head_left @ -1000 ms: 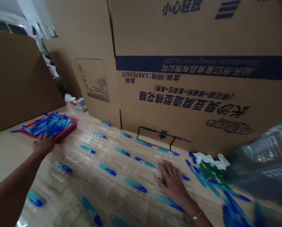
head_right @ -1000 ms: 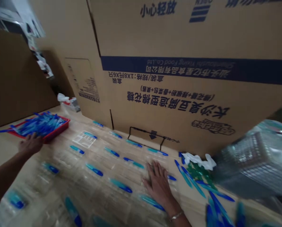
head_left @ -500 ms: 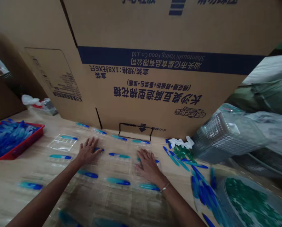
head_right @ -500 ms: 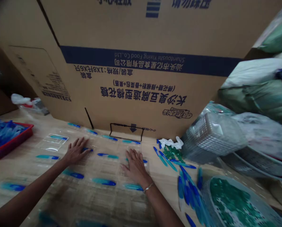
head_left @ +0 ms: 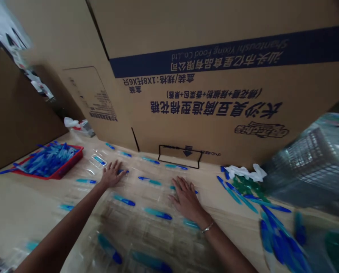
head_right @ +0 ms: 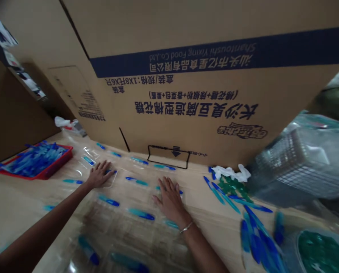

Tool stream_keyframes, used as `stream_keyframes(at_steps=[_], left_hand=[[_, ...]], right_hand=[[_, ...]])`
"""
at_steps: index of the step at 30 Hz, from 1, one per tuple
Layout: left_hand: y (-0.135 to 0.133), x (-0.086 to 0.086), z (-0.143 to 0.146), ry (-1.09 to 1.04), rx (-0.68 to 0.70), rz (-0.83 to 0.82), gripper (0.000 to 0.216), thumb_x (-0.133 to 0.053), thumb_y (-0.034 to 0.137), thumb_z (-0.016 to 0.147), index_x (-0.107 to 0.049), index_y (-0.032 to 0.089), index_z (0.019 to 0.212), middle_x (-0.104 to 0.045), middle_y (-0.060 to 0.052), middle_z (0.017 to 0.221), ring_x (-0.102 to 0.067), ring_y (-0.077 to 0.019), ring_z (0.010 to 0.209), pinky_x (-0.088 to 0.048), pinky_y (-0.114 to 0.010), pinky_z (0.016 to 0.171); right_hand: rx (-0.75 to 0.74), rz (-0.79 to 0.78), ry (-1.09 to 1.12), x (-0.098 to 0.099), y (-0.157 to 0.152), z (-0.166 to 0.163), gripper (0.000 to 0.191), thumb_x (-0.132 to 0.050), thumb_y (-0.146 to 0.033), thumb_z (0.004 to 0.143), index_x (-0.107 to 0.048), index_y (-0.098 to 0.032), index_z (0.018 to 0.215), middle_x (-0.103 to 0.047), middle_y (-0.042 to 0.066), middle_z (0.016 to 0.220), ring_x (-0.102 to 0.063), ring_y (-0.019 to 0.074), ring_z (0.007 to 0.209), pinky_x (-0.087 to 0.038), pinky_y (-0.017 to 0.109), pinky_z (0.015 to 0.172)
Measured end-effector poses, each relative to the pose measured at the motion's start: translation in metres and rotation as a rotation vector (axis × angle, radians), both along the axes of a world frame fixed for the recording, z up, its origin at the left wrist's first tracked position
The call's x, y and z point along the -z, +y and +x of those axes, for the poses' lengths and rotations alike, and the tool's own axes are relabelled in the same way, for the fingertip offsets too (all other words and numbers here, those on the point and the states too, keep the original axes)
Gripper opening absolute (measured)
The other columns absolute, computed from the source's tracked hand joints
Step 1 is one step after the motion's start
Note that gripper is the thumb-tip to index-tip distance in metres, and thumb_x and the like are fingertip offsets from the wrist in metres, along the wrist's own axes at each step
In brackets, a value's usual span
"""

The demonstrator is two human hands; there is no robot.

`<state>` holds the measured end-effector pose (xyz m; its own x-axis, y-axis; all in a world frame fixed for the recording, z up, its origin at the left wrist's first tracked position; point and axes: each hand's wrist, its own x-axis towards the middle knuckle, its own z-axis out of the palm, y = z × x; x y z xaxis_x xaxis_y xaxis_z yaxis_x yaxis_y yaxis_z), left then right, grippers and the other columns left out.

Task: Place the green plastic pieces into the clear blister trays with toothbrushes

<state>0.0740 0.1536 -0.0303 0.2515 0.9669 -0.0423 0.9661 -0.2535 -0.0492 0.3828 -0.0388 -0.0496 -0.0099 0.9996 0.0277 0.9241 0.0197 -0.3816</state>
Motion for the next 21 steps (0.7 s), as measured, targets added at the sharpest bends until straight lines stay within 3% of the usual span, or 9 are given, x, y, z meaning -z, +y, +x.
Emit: stream_keyframes(at_steps=[2,4,6,8,10,12,14,18,21], left_hand=[[-0.005,-0.004,0.001,-0.003,-0.022,0.03,0.064,-0.033,0.052,0.087,-0.03,0.018,0.141,-0.023,-0.013,0.15,-0.02,-0.036,0.136,-0.021,-0.056,0.104],[-0.023,-0.005,0.012,-0.018,0.038,0.11,0.065,-0.035,0.052,0.086,-0.029,0.016,0.141,-0.022,-0.014,0.15,-0.017,-0.0365,0.137,-0.017,-0.059,0.104],[-0.056,0.001,0.032,-0.065,0.226,0.184,0.065,-0.037,0.051,0.085,-0.029,0.018,0.141,-0.021,-0.013,0.151,-0.014,-0.035,0.138,-0.016,-0.059,0.105],[-0.101,0.01,0.058,-0.137,0.492,0.149,0.066,-0.038,0.053,0.085,-0.027,0.022,0.142,-0.024,-0.011,0.15,-0.017,-0.0332,0.137,-0.018,-0.057,0.105],[-0.145,0.02,0.087,-0.191,0.741,0.095,0.066,-0.038,0.054,0.085,-0.024,0.025,0.143,-0.024,-0.01,0.15,-0.019,-0.0321,0.137,-0.018,-0.056,0.106],[-0.177,0.029,0.114,-0.213,0.883,0.054,0.065,-0.038,0.054,0.086,-0.023,0.026,0.143,-0.025,-0.011,0.15,-0.021,-0.0326,0.136,-0.02,-0.057,0.105],[-0.19,0.034,0.133,-0.209,0.914,0.025,0.063,-0.038,0.053,0.086,-0.027,0.025,0.141,-0.029,-0.012,0.148,-0.024,-0.0335,0.135,-0.023,-0.057,0.103],[-0.179,0.036,0.13,-0.174,0.885,0.015,0.062,-0.04,0.056,0.084,-0.035,0.026,0.138,-0.033,-0.011,0.146,-0.029,-0.0333,0.133,-0.027,-0.054,0.103],[-0.169,0.035,0.114,-0.174,0.891,0.064,0.063,-0.04,0.056,0.084,-0.032,0.027,0.14,-0.033,-0.01,0.146,-0.032,-0.0316,0.132,-0.03,-0.051,0.103]], right_hand=[[-0.01,0.032,0.004,-0.005,-0.026,0.012,0.061,-0.041,-0.042,0.088,-0.029,-0.017,0.142,-0.022,0.011,0.15,-0.015,0.0271,0.138,-0.016,0.053,0.108],[-0.006,0.051,-0.01,-0.005,-0.071,0.029,0.061,-0.041,-0.042,0.088,-0.026,-0.02,0.143,-0.02,0.01,0.151,-0.012,0.0266,0.139,-0.016,0.053,0.109],[-0.013,0.023,-0.022,0.001,-0.127,0.039,0.066,-0.044,-0.047,0.086,-0.024,-0.023,0.144,-0.02,0.01,0.151,-0.011,0.0288,0.139,-0.016,0.056,0.108],[-0.011,-0.042,-0.014,0.01,-0.176,0.039,0.071,-0.046,-0.054,0.083,-0.024,-0.024,0.144,-0.017,0.011,0.151,-0.011,0.0327,0.138,-0.018,0.059,0.106],[0.008,-0.106,0.014,0.016,-0.203,0.031,0.075,-0.046,-0.058,0.082,-0.023,-0.024,0.144,-0.012,0.012,0.152,-0.01,0.0342,0.138,-0.018,0.059,0.106],[0.039,-0.131,0.051,0.018,-0.207,0.019,0.077,-0.044,-0.06,0.082,-0.022,-0.022,0.145,-0.007,0.013,0.152,-0.007,0.0335,0.139,-0.016,0.058,0.107],[0.07,-0.12,0.085,0.016,-0.196,0.009,0.077,-0.045,-0.058,0.083,-0.02,-0.02,0.145,-0.005,0.012,0.153,-0.005,0.0321,0.139,-0.014,0.056,0.109],[0.098,-0.064,0.109,0.008,-0.169,0.003,0.074,-0.049,-0.05,0.084,-0.019,-0.021,0.145,-0.006,0.01,0.153,-0.006,0.0306,0.139,-0.014,0.052,0.11],[0.177,0.005,0.066,-0.001,-0.144,0.026,0.061,-0.045,-0.045,0.087,-0.029,-0.023,0.142,-0.015,0.009,0.152,-0.012,0.0302,0.138,-0.016,0.051,0.109]])
